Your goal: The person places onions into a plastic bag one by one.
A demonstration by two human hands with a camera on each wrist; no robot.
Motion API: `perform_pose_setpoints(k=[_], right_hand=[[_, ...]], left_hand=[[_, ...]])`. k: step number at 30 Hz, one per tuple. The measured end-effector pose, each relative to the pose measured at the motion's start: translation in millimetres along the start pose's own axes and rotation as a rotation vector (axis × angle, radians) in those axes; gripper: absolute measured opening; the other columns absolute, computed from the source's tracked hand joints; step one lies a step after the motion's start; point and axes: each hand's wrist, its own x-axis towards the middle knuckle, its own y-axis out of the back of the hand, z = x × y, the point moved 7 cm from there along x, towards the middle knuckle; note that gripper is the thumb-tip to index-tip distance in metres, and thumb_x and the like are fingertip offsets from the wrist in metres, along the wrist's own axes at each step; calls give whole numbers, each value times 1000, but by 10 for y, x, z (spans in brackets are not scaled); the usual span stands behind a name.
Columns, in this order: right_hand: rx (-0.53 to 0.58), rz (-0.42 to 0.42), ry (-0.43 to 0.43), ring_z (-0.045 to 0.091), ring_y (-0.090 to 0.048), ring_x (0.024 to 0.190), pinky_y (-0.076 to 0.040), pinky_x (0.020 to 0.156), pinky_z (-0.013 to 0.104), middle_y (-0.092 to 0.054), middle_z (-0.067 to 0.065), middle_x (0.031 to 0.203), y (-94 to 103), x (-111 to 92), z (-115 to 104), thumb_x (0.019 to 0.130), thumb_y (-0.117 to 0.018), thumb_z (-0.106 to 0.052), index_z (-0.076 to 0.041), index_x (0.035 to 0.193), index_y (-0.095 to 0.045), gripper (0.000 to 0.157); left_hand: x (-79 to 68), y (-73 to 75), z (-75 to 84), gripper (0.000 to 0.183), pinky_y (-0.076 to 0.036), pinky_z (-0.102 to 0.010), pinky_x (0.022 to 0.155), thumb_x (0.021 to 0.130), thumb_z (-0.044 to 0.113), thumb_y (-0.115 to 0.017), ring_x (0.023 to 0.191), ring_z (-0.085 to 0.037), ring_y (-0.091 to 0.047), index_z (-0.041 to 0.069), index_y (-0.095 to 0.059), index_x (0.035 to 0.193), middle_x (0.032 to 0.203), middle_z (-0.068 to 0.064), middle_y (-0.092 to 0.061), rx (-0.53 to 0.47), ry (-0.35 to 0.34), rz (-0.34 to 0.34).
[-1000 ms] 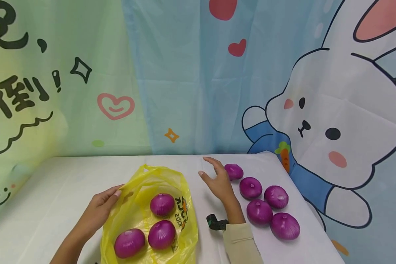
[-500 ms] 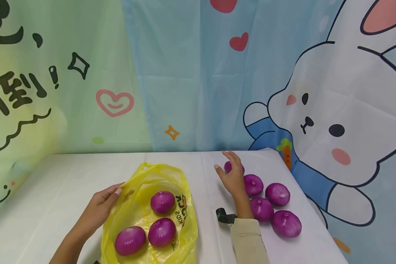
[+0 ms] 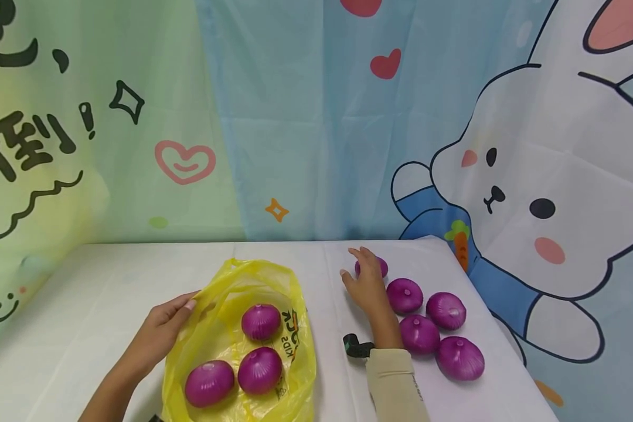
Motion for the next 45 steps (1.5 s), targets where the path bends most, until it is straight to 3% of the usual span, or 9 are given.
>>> perform_pose_setpoints(k=[2,5,9,13,17,28,37,45], right_hand=[[-20,0,51,43,-35,133,-28,107,60,-40,31,141,-19,-2,-39,87,-68,-5,3,133,-53,49],[-16,70,86,44,-38,129,-28,107,59,-44,31,138,18,-4,-64,86,-69,-1,3,130,-57,46],[-53,126,26,47,-27,135,-27,106,64,-39,29,142,70,-11,-26,85,-70,-3,-1,131,-57,48],[-127,4,-93,51,-11,139,-24,104,68,-25,31,148,2,-23,57,86,-70,-10,-1,138,-49,57],[-183,-98,-160,51,-13,138,-29,102,68,-23,32,149,-68,-42,112,86,-70,-11,-1,140,-47,60],[-302,-160,-195,48,-24,133,-40,97,63,-31,26,148,-128,-56,129,86,-70,-11,-5,138,-53,56],[-205,-144,-168,47,-28,131,-42,95,62,-33,25,147,-120,-53,19,88,-71,-17,-6,140,-51,57],[-14,-70,-31,44,-35,130,-46,91,59,-37,20,147,32,-19,-421,87,-74,-16,-7,139,-53,57]], left_hand=[[-2,-2,0,40,-40,-41,104,106,25,-43,128,-23,-48,3,-54,137,138,-9,-54,3,3,0],[-2,-11,11,41,-38,-44,105,106,25,-43,130,-26,-46,2,-53,138,139,-11,-53,-5,-2,-7],[1,-19,25,42,-37,-45,106,106,25,-43,132,-28,-44,1,-51,139,140,-13,-51,-10,-6,-16],[4,-18,9,42,-37,-44,105,106,25,-43,132,-27,-44,1,-51,139,141,-13,-51,-6,2,-18],[9,-13,-9,42,-41,-41,103,106,26,-43,127,-26,-49,1,-52,139,140,-12,-52,-4,8,-16],[-1,5,-6,43,-47,-30,94,106,30,-43,116,-23,-56,4,-53,138,137,-10,-55,-13,17,-9],[-6,8,-22,41,-42,-40,102,106,26,-43,125,-24,-50,2,-53,139,139,-11,-53,4,15,0],[-4,28,-12,42,-42,-41,102,106,26,-43,127,-26,-49,1,-52,139,139,-12,-53,7,-7,3]])
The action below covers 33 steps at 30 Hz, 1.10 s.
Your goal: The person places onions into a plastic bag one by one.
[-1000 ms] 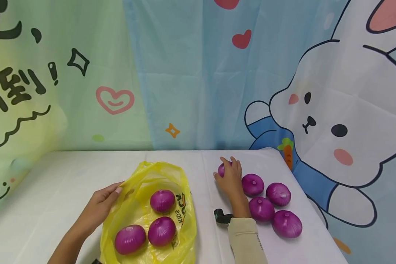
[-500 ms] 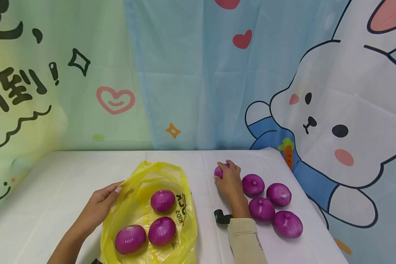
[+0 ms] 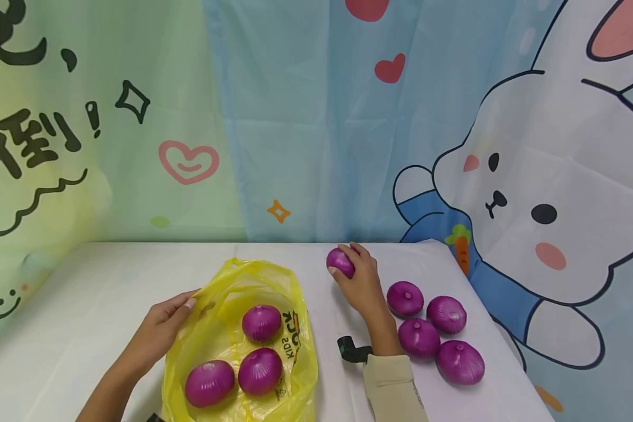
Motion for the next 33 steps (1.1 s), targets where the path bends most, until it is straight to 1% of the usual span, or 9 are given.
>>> perform_pose_setpoints(k=[3,7,9,15,20,24,28,30,33], right_hand=[[52,-24,32,42,-39,129,-48,91,57,-37,18,147,32,-29,-162,89,-73,-19,-9,140,-52,56],[151,-61,69,38,-44,127,-49,90,52,-38,14,148,51,-85,-372,91,-72,-23,-14,141,-51,55],[209,-64,100,36,-46,125,-50,90,51,-40,12,147,63,-111,-481,91,-72,-22,-14,141,-52,55],[365,-82,233,28,-48,125,-51,91,44,-43,4,145,70,-226,-865,91,-70,-12,-15,140,-53,52],[475,-145,353,26,-46,127,-51,90,41,-42,3,147,-8,-356,-1182,90,-70,-5,-11,140,-54,53],[522,-219,429,26,-47,127,-51,91,38,-40,4,148,-119,-443,-1350,90,-70,-4,-9,139,-53,52],[569,-334,464,27,-47,127,-50,92,38,-37,9,150,-266,-506,-1434,91,-68,-4,-8,139,-53,51],[564,-407,473,27,-48,127,-51,91,37,-37,10,150,-355,-543,-1457,91,-68,-5,-9,139,-53,50],[506,-522,480,24,-46,129,-51,91,35,-40,7,148,-510,-605,-1484,92,-68,-10,-12,138,-54,48]], left_hand=[[5,0,-4,41,-44,-39,100,106,26,-43,123,-24,-52,2,-53,138,138,-11,-54,-2,6,2],[8,-6,-6,41,-44,-38,100,106,26,-43,123,-24,-53,3,-53,138,137,-11,-55,-2,10,2],[11,-9,-3,41,-44,-38,100,106,26,-44,123,-24,-52,3,-54,138,137,-11,-55,-2,9,2],[13,-23,30,41,-43,-40,101,106,25,-44,124,-26,-52,2,-53,138,137,-12,-54,0,-8,-1],[6,-18,43,41,-42,-42,102,106,26,-44,125,-25,-51,3,-54,138,137,-11,-54,5,-2,-1],[4,-15,62,41,-42,-41,102,106,25,-44,127,-26,-50,2,-53,138,138,-12,-54,-1,-10,-2],[0,-24,82,42,-39,-43,104,106,25,-44,129,-28,-47,1,-52,138,139,-13,-53,-11,-16,-9],[-4,-25,86,42,-39,-44,104,106,26,-44,130,-28,-47,0,-52,139,139,-13,-52,-11,-20,-11],[-15,-9,73,42,-39,-43,104,106,27,-44,129,-27,-47,2,-53,138,139,-12,-53,-3,-17,-5]])
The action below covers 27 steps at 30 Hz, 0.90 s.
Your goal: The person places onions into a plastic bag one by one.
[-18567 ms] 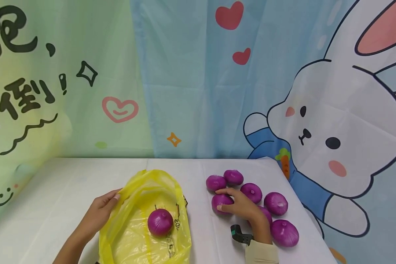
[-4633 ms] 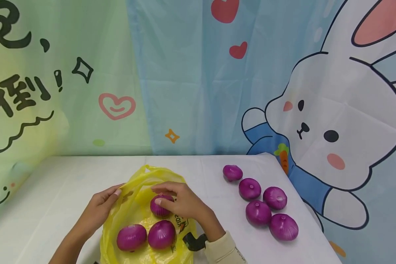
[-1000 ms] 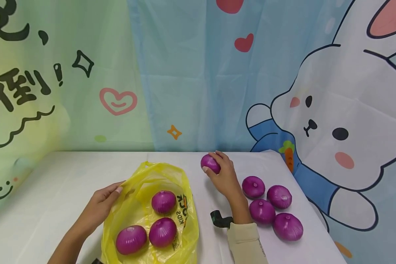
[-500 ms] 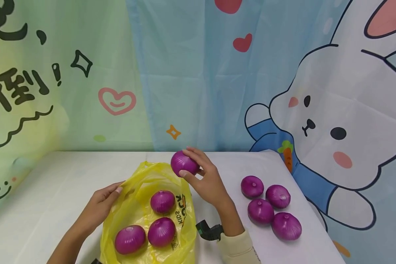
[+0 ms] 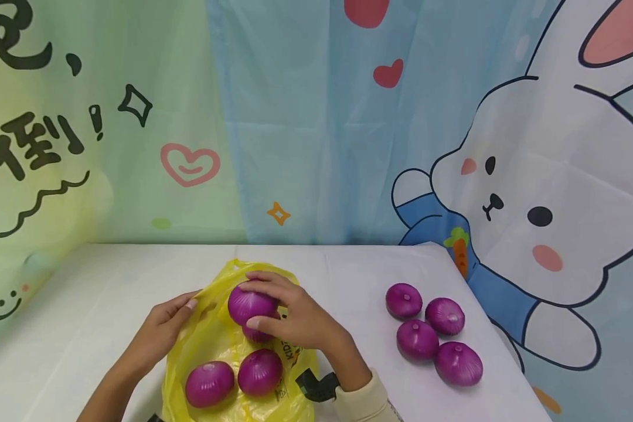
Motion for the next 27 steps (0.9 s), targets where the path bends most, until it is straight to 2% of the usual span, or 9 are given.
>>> perform_pose_setpoints(k=[4,12,17,21,27], right_hand=[[-49,-103,-73,19,-44,130,-49,92,29,-43,0,145,-188,30,109,92,-69,-20,-16,134,-57,44],[-146,-153,-195,19,-45,128,-47,93,26,-42,4,146,-323,42,377,92,-69,-29,-20,131,-58,41],[-222,-136,-243,20,-47,127,-48,92,27,-43,4,146,-304,44,466,93,-68,-33,-21,133,-56,43],[-224,-130,-275,20,-47,126,-47,93,29,-44,7,145,-301,36,512,92,-68,-35,-21,134,-55,46],[-255,-90,-270,21,-44,128,-46,98,39,-43,7,146,-247,25,517,93,-65,-39,-17,140,-51,54]], left_hand=[[-13,21,-32,42,-41,-43,103,106,28,-43,127,-26,-49,2,-54,137,137,-11,-55,15,2,12],[-4,31,-36,41,-40,-43,103,106,27,-43,127,-26,-50,3,-56,136,136,-11,-56,9,-4,18],[13,34,-20,40,-43,-41,101,106,27,-43,125,-25,-52,4,-57,135,134,-10,-58,7,-7,21],[11,52,-22,39,-44,-40,100,106,27,-43,122,-24,-54,5,-58,135,132,-9,-59,15,-2,27],[1,78,-21,41,-41,-43,103,106,28,-43,127,-26,-50,4,-57,136,134,-10,-57,10,-5,25]])
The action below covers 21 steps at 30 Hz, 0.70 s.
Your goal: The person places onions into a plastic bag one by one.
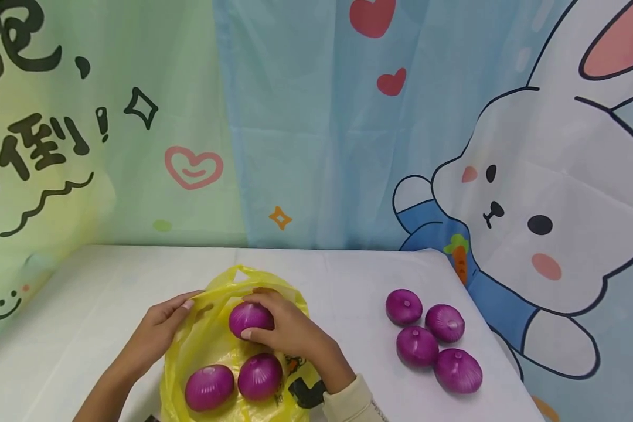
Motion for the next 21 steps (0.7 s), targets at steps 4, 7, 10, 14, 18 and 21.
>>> perform_pose_setpoints(k=[4,7,10,14,18,21], right_hand=[[-43,86,17,21,-41,132,-41,104,44,-47,5,143,90,-35,-24,97,-61,-36,-14,138,-54,47],[-51,146,43,19,-44,131,-39,105,45,-53,5,137,154,-59,-60,98,-60,-31,-13,133,-59,39],[-47,181,73,17,-47,128,-40,104,43,-57,3,133,207,-75,-96,98,-61,-27,-14,129,-61,34],[-28,197,97,14,-50,124,-42,103,41,-59,-2,129,269,-93,-122,98,-61,-26,-15,127,-63,31],[29,221,109,19,-55,120,-45,99,42,-62,3,124,350,-140,-114,99,-60,-21,-9,125,-64,29],[91,259,108,22,-59,115,-47,97,41,-64,8,121,452,-195,-79,98,-60,-16,-4,123,-64,28]], left_hand=[[-4,3,-8,41,-44,-39,101,106,28,-43,125,-25,-50,5,-57,136,134,-10,-58,-7,7,0],[-6,1,-14,40,-45,-33,98,106,28,-44,123,-23,-52,5,-57,136,133,-9,-58,-13,12,0],[-5,3,3,40,-46,-33,98,106,27,-43,122,-23,-53,5,-57,135,132,-10,-59,-14,3,3],[-1,1,27,40,-45,-35,99,106,27,-43,122,-24,-54,4,-57,135,132,-10,-59,-13,-11,7],[-8,-3,29,40,-46,-30,96,106,27,-43,120,-23,-55,4,-57,135,131,-10,-59,-21,-5,2],[-10,9,42,39,-45,-31,97,106,27,-43,121,-23,-54,5,-58,135,131,-10,-60,-6,-15,8]])
